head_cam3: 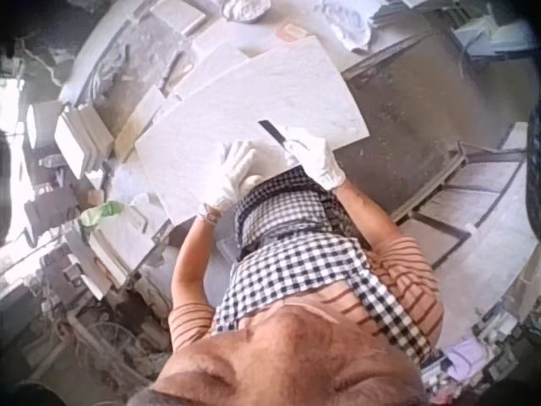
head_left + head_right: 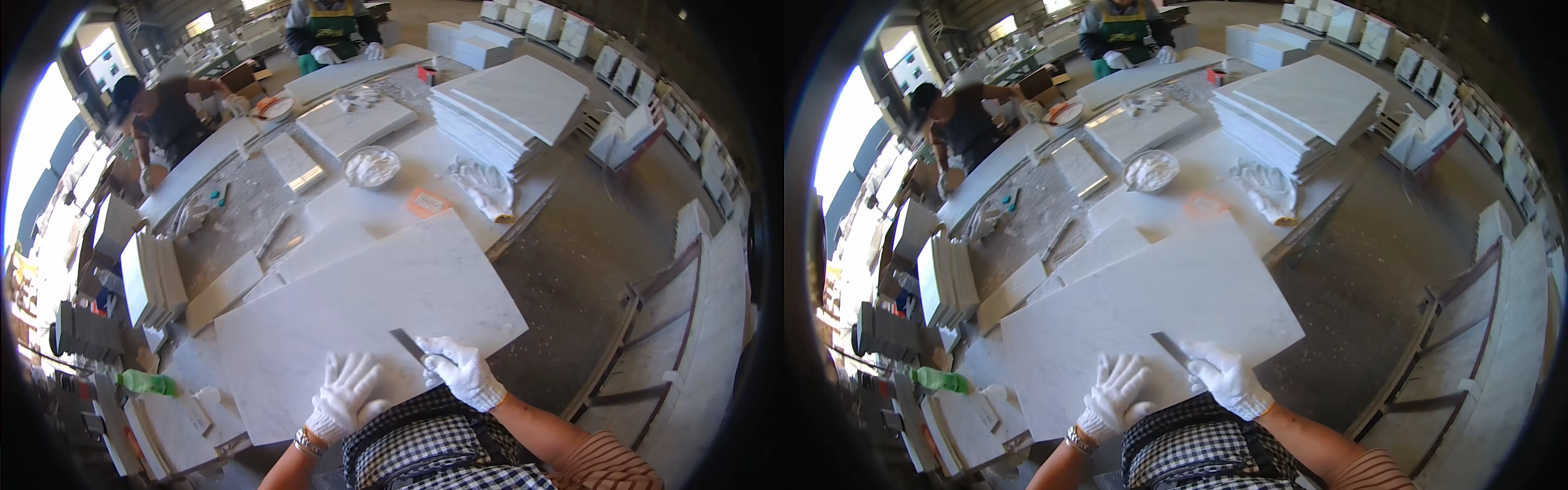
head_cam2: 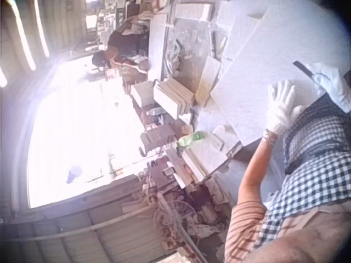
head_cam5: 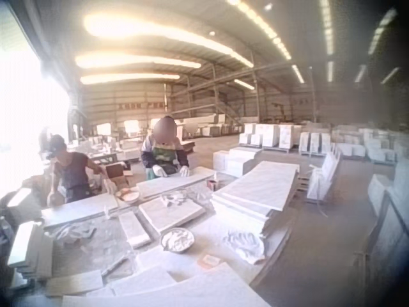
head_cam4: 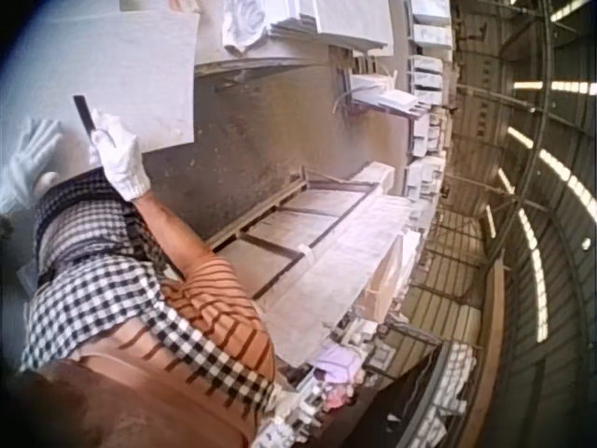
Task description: The person scrapes the surface of a large white tile with a metal scraper, repeatedly moving the tool across the face to remove residue. The person occasionally lifts and repositions the tile on the workbench while continuing to scrape.
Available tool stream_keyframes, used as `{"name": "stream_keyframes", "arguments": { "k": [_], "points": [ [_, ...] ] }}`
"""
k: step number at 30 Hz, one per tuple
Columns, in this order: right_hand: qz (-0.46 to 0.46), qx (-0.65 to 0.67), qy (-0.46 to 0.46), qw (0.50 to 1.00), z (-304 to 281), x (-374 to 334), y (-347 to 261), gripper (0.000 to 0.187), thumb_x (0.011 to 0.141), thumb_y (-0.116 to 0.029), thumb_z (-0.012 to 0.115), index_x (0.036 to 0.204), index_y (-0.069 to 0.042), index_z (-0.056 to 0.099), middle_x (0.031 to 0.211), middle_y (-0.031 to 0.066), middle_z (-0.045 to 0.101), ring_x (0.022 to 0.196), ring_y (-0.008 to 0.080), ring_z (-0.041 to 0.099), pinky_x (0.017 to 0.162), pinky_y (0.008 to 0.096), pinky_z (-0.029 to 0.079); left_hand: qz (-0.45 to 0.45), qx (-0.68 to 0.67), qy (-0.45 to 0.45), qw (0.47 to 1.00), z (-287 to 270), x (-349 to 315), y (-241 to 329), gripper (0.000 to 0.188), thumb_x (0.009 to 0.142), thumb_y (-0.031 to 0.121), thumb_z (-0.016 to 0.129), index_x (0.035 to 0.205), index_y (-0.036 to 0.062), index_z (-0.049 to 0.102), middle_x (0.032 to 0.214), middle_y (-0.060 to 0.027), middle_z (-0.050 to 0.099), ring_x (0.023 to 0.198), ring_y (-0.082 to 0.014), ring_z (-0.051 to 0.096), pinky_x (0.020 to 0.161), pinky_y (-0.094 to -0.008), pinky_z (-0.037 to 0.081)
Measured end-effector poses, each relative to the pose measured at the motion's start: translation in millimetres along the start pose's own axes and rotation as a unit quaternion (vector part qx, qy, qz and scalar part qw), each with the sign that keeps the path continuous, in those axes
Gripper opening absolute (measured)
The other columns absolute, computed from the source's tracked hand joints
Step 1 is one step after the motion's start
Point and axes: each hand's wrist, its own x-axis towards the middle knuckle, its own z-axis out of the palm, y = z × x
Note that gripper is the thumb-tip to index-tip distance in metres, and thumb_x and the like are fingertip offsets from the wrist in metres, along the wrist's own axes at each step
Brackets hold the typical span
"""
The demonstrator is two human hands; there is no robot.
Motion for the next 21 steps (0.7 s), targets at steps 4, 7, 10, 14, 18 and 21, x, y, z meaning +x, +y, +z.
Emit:
{"name": "stream_keyframes", "arguments": {
  "k": [4,7,10,14,18,21],
  "points": [
    [-0.210,-0.100,-0.048,0.971,10,-11,6,0.039,0.100,-0.002,0.068,0.138,-0.004,0.067,0.108,0.0105,0.073,0.088,0.0186,0.069,0.079,0.0310,0.058,-0.180,-0.283,0.172,0.926,-7,-3,49,0.052,0.092,0.027,0.081,0.133,-0.0010,0.068,0.120,-0.0200,0.076,0.103,-0.0312,0.078,0.089,-0.0384,0.062],
    [-0.318,-0.139,-0.083,0.934,32,-10,22,0.040,0.097,-0.002,0.070,0.137,-0.001,0.065,0.115,0.0144,0.071,0.099,0.0276,0.071,0.085,0.0357,0.059,-0.319,-0.523,0.178,0.770,-7,-7,66,0.036,0.101,0.018,0.058,0.128,-0.0058,0.059,0.115,-0.0218,0.068,0.100,-0.0316,0.068,0.093,-0.0437,0.054],
    [-0.415,-0.314,-0.086,0.849,51,-7,43,0.048,0.098,-0.012,0.071,0.144,-0.002,0.060,0.124,0.0136,0.069,0.104,0.0271,0.071,0.088,0.0332,0.059,-0.307,-0.295,0.120,0.897,-2,-12,73,0.017,0.097,-0.001,0.055,0.112,-0.0012,0.063,0.100,-0.0183,0.066,0.092,-0.0305,0.062,0.088,-0.0432,0.050],
    [-0.361,-0.410,-0.109,0.830,67,0,56,0.054,0.103,-0.021,0.063,0.151,0.002,0.052,0.148,0.0142,0.060,0.113,0.0221,0.069,0.097,0.0279,0.056,-0.184,-0.030,0.080,0.979,5,-21,68,0.020,0.095,-0.003,0.059,0.114,-0.0024,0.063,0.098,-0.0178,0.067,0.088,-0.0274,0.062,0.083,-0.0392,0.051],
    [-0.185,-0.323,-0.208,0.905,69,-4,45,0.060,0.103,-0.021,0.061,0.157,0.001,0.045,0.160,0.0139,0.050,0.120,0.0191,0.066,0.100,0.0260,0.055,-0.391,-0.310,0.146,0.854,13,-23,57,0.017,0.106,0.019,0.062,0.109,0.0029,0.066,0.095,-0.0042,0.067,0.087,-0.0178,0.062,0.080,-0.0324,0.052],
    [-0.200,-0.377,-0.195,0.883,68,-4,32,0.063,0.105,-0.022,0.060,0.160,0.001,0.039,0.145,0.0161,0.062,0.106,0.0197,0.072,0.083,0.0275,0.060,-0.453,-0.405,0.168,0.777,7,-16,59,0.034,0.109,0.035,0.060,0.117,0.0028,0.068,0.104,-0.0044,0.070,0.091,-0.0160,0.064,0.080,-0.0314,0.054]
  ]
}}
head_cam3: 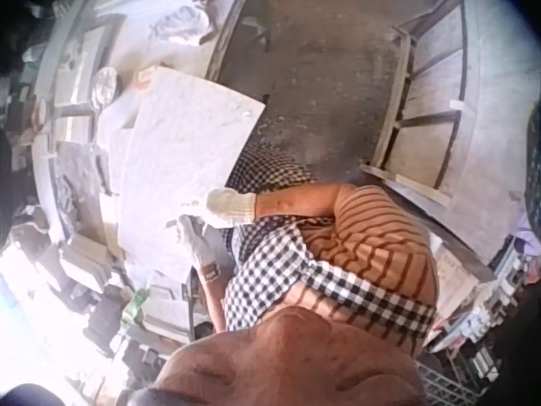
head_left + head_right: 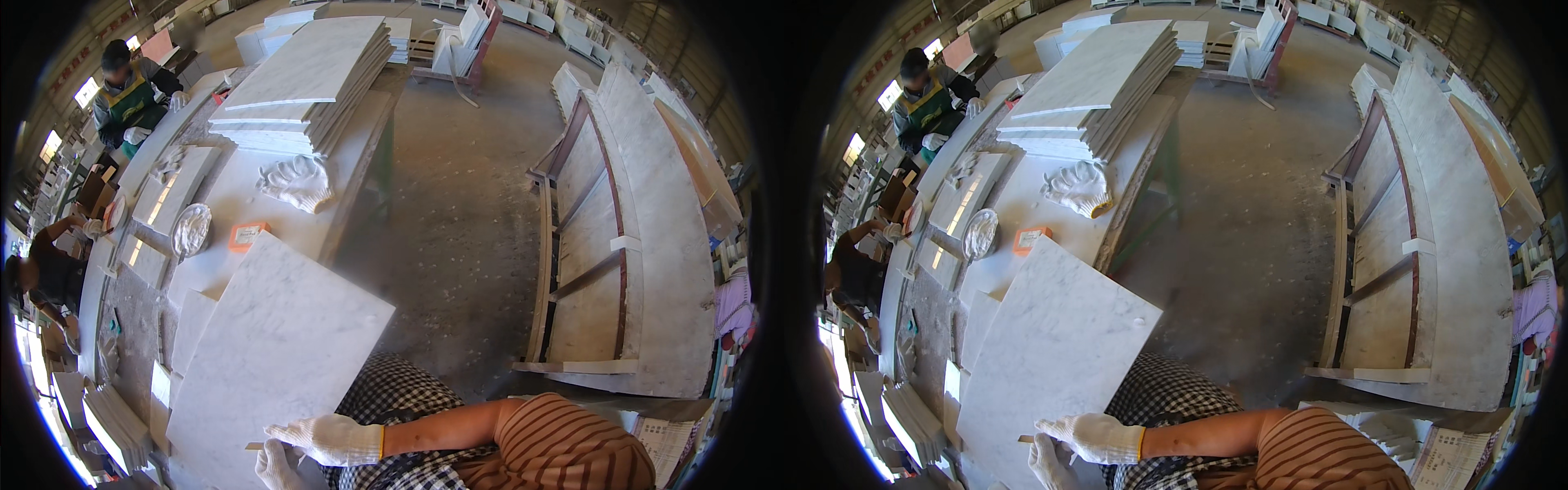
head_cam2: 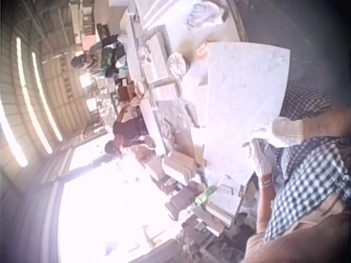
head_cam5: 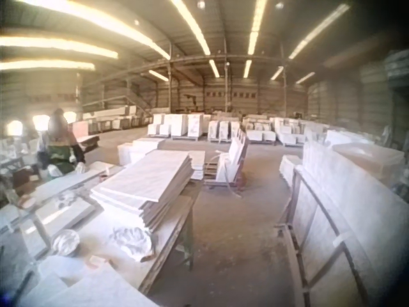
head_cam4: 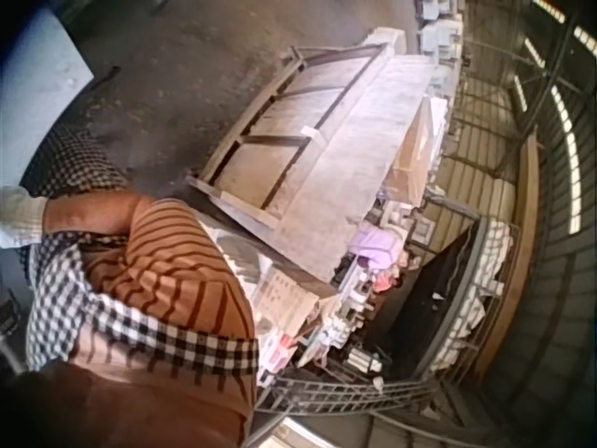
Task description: The person scrapes the surface of a large white tile with a metal scraper, repeatedly moving the tool across the face to remove residue. The person occasionally lifts and repositions the tile on the workbench while continuing to scrape.
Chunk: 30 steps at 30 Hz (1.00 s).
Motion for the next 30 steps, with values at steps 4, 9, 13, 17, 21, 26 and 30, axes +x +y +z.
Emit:
{"name": "stream_keyframes", "arguments": {
  "k": [4,9,13,17,21,26,30],
  "points": [
    [-0.064,-0.092,0.099,0.989,-14,-3,2,0.060,0.103,-0.018,0.063,0.158,-0.003,0.043,0.117,0.0184,0.071,0.087,0.0280,0.073,0.076,0.0355,0.060,-0.064,-0.085,0.008,0.994,-1,7,27,0.039,0.111,0.036,0.055,0.120,-0.0001,0.068,0.113,-0.0101,0.072,0.101,-0.0205,0.069,0.087,-0.0342,0.057],
    [-0.038,0.033,0.197,0.979,-51,-25,24,0.046,0.098,-0.012,0.071,0.140,0.003,0.062,0.115,0.0202,0.073,0.077,0.0248,0.074,0.069,0.0323,0.062,0.126,-0.015,0.157,0.979,-42,51,19,0.046,0.106,0.027,0.063,0.136,-0.0071,0.064,0.128,-0.0217,0.072,0.116,-0.0350,0.071,0.103,-0.0433,0.055],
    [0.215,0.403,0.218,0.862,-78,-31,32,0.029,0.097,0.001,0.068,0.126,0.007,0.069,0.093,0.0111,0.075,0.076,0.0144,0.073,0.065,0.0275,0.062,0.009,0.426,0.255,0.868,-84,110,1,0.067,0.107,0.054,0.051,0.152,0.0044,0.052,0.162,-0.0277,0.043,0.153,-0.0464,0.034,0.125,-0.0637,0.019],
    [0.232,0.406,0.279,0.839,-94,-15,34,0.019,0.098,0.000,0.068,0.116,0.004,0.072,0.092,0.0111,0.075,0.079,0.0179,0.075,0.067,0.0318,0.066,0.123,0.518,0.163,0.831,-41,125,16,0.076,0.104,0.063,0.049,0.156,0.0070,0.046,0.166,-0.0270,0.036,0.156,-0.0491,0.027,0.123,-0.0711,0.015],
    [0.106,0.410,0.305,0.853,-97,10,35,0.010,0.098,-0.002,0.070,0.107,0.000,0.073,0.095,0.0059,0.073,0.079,0.0168,0.072,0.073,0.0330,0.065,0.451,0.373,-0.333,0.739,33,64,19,0.073,0.105,0.063,0.048,0.156,0.0107,0.048,0.168,-0.0181,0.037,0.160,-0.0368,0.027,0.130,-0.0636,0.013],
    [0.096,0.130,0.192,0.968,-84,47,26,0.016,0.096,-0.002,0.073,0.112,0.003,0.073,0.091,0.0008,0.071,0.072,0.0044,0.062,0.063,0.0227,0.054,0.312,0.439,-0.011,0.843,-41,75,-7,0.073,0.101,0.059,0.058,0.156,0.0113,0.048,0.163,-0.0218,0.043,0.154,-0.0443,0.035,0.125,-0.0700,0.018],
    [-0.075,-0.092,0.124,0.985,-53,107,9,0.035,0.085,-0.005,0.078,0.120,-0.001,0.074,0.088,0.0153,0.071,0.079,0.0316,0.070,0.073,0.0398,0.057,0.117,0.457,0.222,0.854,-104,104,-20,0.067,0.103,0.048,0.056,0.153,0.0038,0.050,0.162,-0.0297,0.040,0.151,-0.0527,0.032,0.124,-0.0706,0.007]
  ]
}}
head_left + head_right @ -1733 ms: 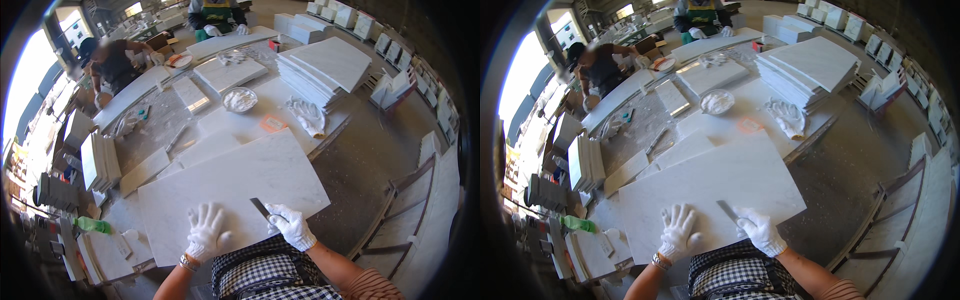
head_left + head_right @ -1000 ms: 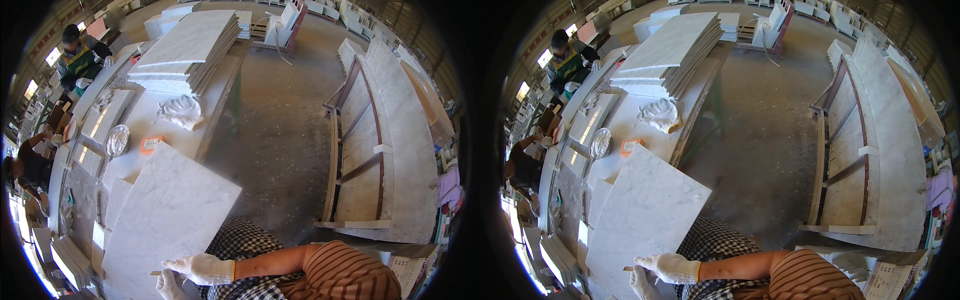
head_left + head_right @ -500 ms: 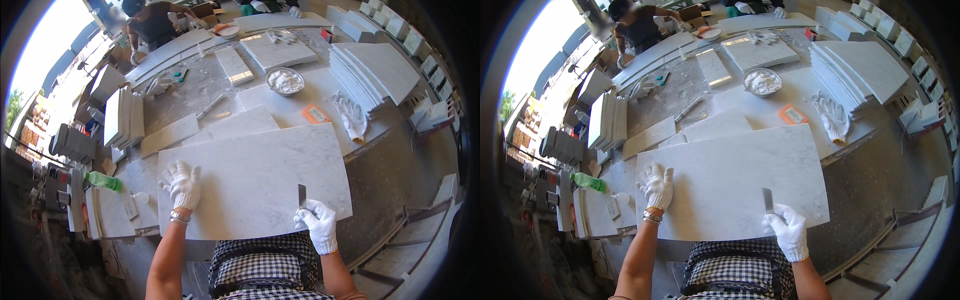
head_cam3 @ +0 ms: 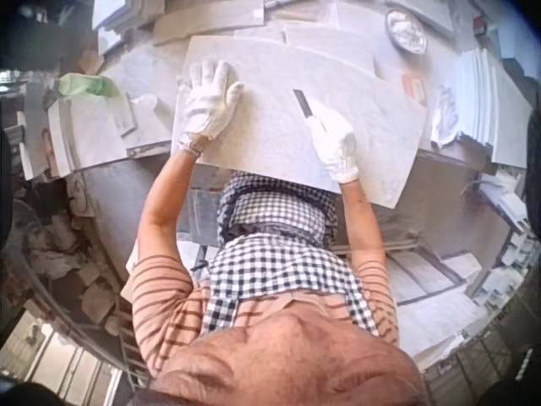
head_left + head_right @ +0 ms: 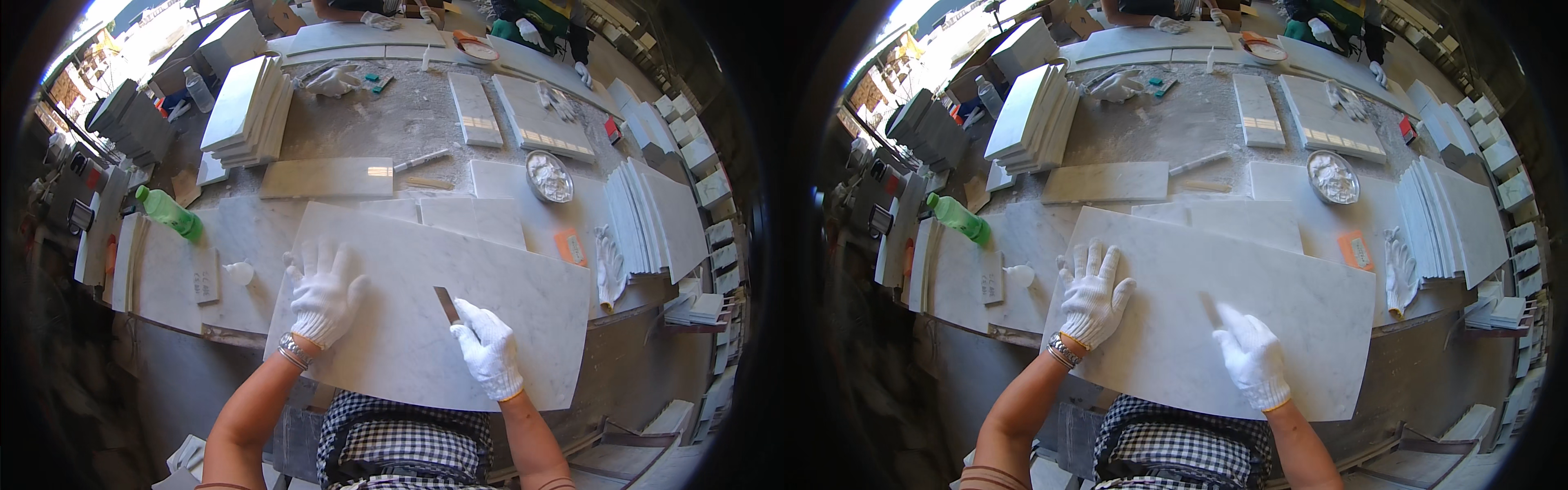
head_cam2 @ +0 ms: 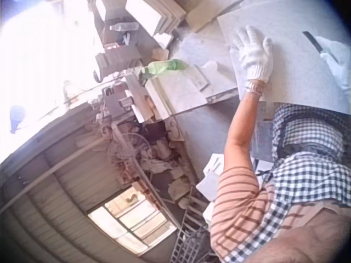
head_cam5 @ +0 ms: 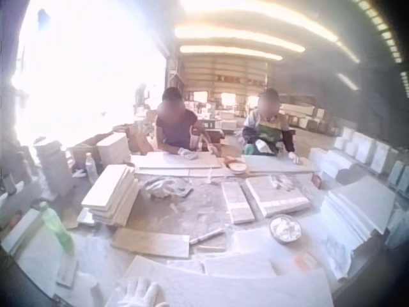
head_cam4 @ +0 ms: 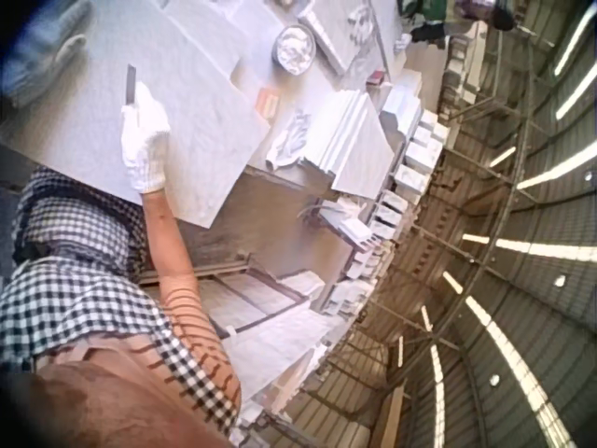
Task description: The person scrapes the surface of a large white tile with a metal scraper, repeatedly moving the tool across the face to remove residue. The person occasionally lifts and repositions the tile on the workbench while continuing to scrape.
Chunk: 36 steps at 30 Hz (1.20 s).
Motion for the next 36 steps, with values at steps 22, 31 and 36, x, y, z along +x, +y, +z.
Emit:
{"name": "stream_keyframes", "arguments": {
  "k": [22,31,36],
  "points": [
    [-0.136,-0.171,-0.201,0.955,43,89,-8,0.042,0.091,-0.016,0.073,0.132,-0.005,0.068,0.083,0.0124,0.069,0.074,0.0326,0.068,0.067,0.0438,0.055,-0.025,-0.005,-0.012,1.000,0,6,2,0.065,0.100,0.044,0.059,0.153,0.0059,0.053,0.166,-0.0260,0.037,0.153,-0.0510,0.029,0.123,-0.0729,0.003],
    [-0.109,-0.197,-0.256,0.940,51,92,-20,0.044,0.092,-0.019,0.072,0.135,-0.009,0.067,0.086,0.0129,0.069,0.075,0.0330,0.068,0.068,0.0445,0.055,-0.027,0.007,-0.010,1.000,1,7,3,0.066,0.100,0.045,0.059,0.153,0.0064,0.052,0.167,-0.0253,0.036,0.153,-0.0505,0.030,0.123,-0.0732,0.003],
    [-0.070,-0.116,-0.168,0.976,19,72,12,0.042,0.091,-0.012,0.075,0.132,-0.004,0.070,0.095,0.0164,0.073,0.082,0.0349,0.071,0.075,0.0419,0.058,-0.033,-0.008,-0.025,0.999,0,7,2,0.068,0.101,0.048,0.058,0.154,0.0063,0.051,0.167,-0.0246,0.035,0.153,-0.0504,0.029,0.123,-0.0733,0.003]
  ]
}}
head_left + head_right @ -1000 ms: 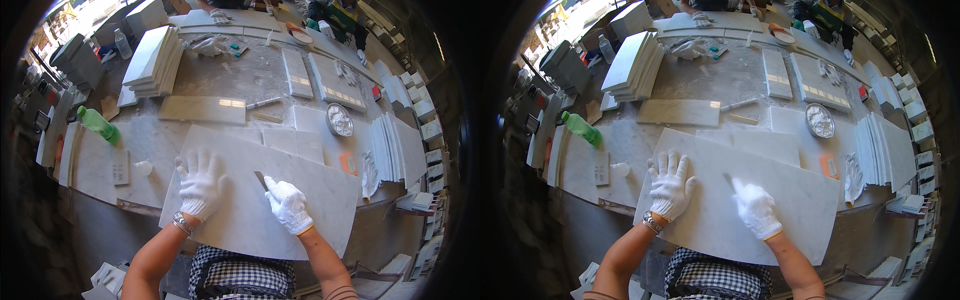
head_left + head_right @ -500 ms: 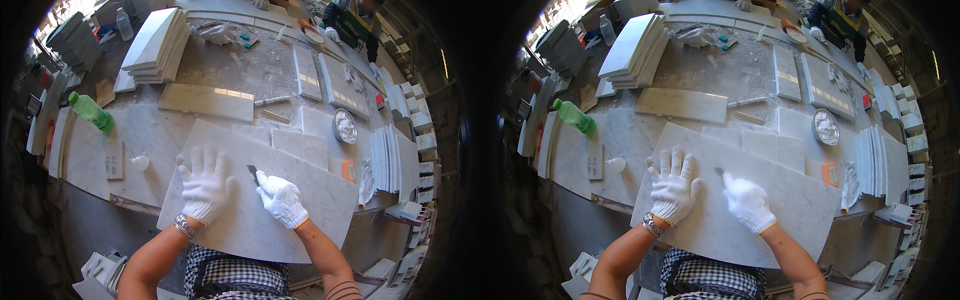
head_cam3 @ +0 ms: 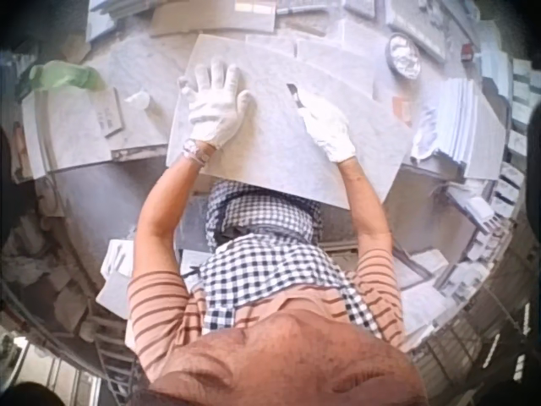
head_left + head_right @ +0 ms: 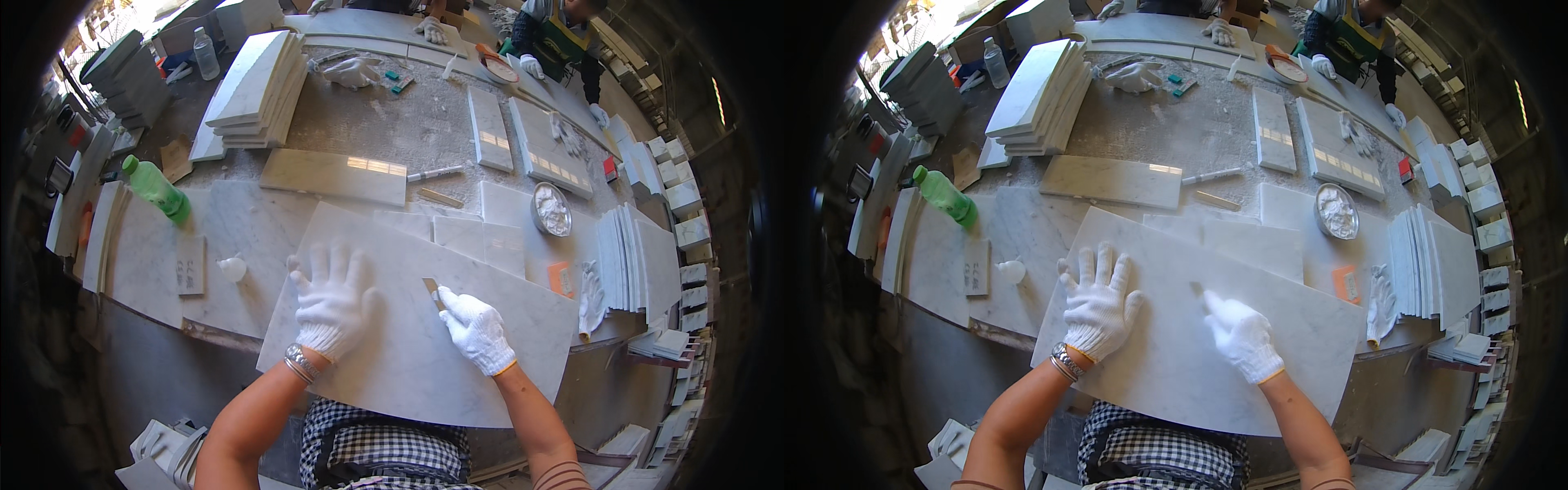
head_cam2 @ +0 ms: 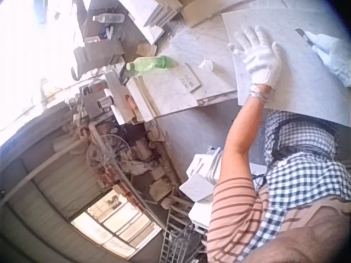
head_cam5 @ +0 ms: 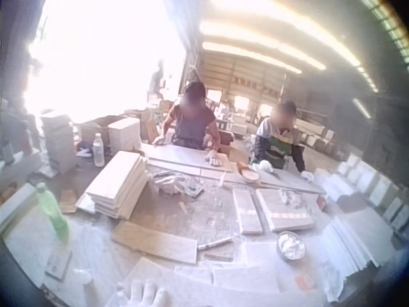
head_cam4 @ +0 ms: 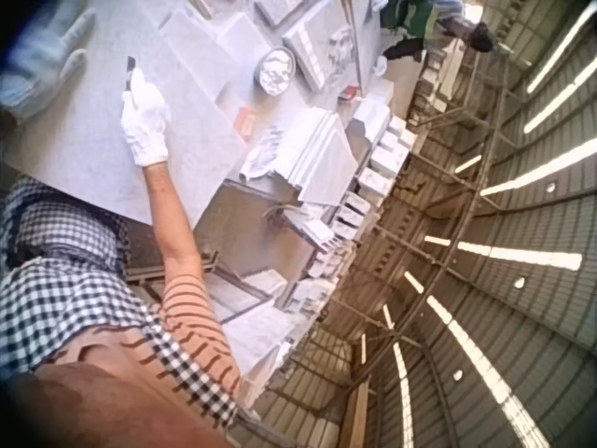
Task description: The person scrapes the surface of a large white tile with a metal scraper, repeatedly moving the tool across the face to remove residue. The person occasionally lifts and repositions the tile on the workbench while continuing to scrape.
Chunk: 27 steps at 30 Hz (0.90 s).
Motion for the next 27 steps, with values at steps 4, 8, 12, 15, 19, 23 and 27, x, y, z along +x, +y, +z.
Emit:
{"name": "stream_keyframes", "arguments": {
  "k": [4,8,12,15,19,23,27],
  "points": [
    [0.051,0.036,0.082,0.995,-19,-44,22,0.039,0.090,-0.009,0.074,0.129,-0.002,0.071,0.090,0.0190,0.070,0.081,0.0372,0.069,0.072,0.0430,0.056,0.006,0.018,-0.005,1.000,1,0,0,0.073,0.101,0.054,0.057,0.155,0.0065,0.050,0.168,-0.0240,0.035,0.153,-0.0512,0.028,0.123,-0.0733,0.004],
    [0.047,0.060,0.127,0.989,-22,-62,20,0.040,0.090,-0.007,0.074,0.129,-0.001,0.070,0.087,0.0187,0.068,0.078,0.0370,0.068,0.072,0.0433,0.055,0.188,-0.002,-0.036,0.981,9,-9,31,0.076,0.102,0.061,0.051,0.157,0.0086,0.048,0.168,-0.0218,0.035,0.156,-0.0479,0.025,0.125,-0.0713,0.007],
    [0.046,0.055,0.108,0.992,-32,-75,10,0.040,0.091,-0.007,0.074,0.130,-0.001,0.070,0.084,0.0177,0.067,0.076,0.0360,0.067,0.071,0.0430,0.055,0.508,-0.186,-0.216,0.813,22,-84,101,0.071,0.104,0.061,0.048,0.153,0.0103,0.054,0.162,-0.0184,0.046,0.156,-0.0375,0.034,0.130,-0.0636,0.011],
    [0.052,0.047,0.050,0.996,-36,-85,-1,0.042,0.090,-0.008,0.075,0.131,-0.002,0.070,0.085,0.0170,0.067,0.075,0.0346,0.067,0.070,0.0423,0.055,0.568,-0.282,-0.265,0.726,25,-114,96,0.064,0.107,0.058,0.044,0.146,0.0102,0.061,0.152,-0.0168,0.058,0.151,-0.0329,0.045,0.130,-0.0603,0.015],
    [-0.002,0.064,0.037,0.997,-11,-79,-16,0.042,0.090,-0.010,0.076,0.131,-0.002,0.070,0.091,0.0179,0.071,0.080,0.0346,0.070,0.072,0.0428,0.057,0.347,-0.130,-0.044,0.928,11,-82,20,0.058,0.102,0.056,0.056,0.140,0.0129,0.063,0.150,-0.0183,0.059,0.141,-0.0424,0.054,0.121,-0.0707,0.025],
    [-0.049,0.021,0.023,0.998,6,-57,-17,0.042,0.091,-0.010,0.075,0.131,-0.001,0.069,0.092,0.0180,0.072,0.080,0.0352,0.070,0.072,0.0422,0.057,0.071,0.011,0.006,0.997,-13,-54,-25,0.072,0.098,0.053,0.061,0.149,0.0019,0.055,0.163,-0.0272,0.040,0.153,-0.0505,0.032,0.125,-0.0705,0.007],
    [-0.037,-0.052,-0.022,0.998,3,-43,-22,0.041,0.092,-0.016,0.074,0.131,-0.003,0.068,0.087,0.0151,0.070,0.076,0.0332,0.070,0.068,0.0431,0.056,0.029,0.030,-0.038,0.998,-22,-51,-26,0.075,0.099,0.055,0.058,0.153,0.0033,0.050,0.166,-0.0275,0.035,0.154,-0.0501,0.027,0.125,-0.0702,0.006]
  ]
}}
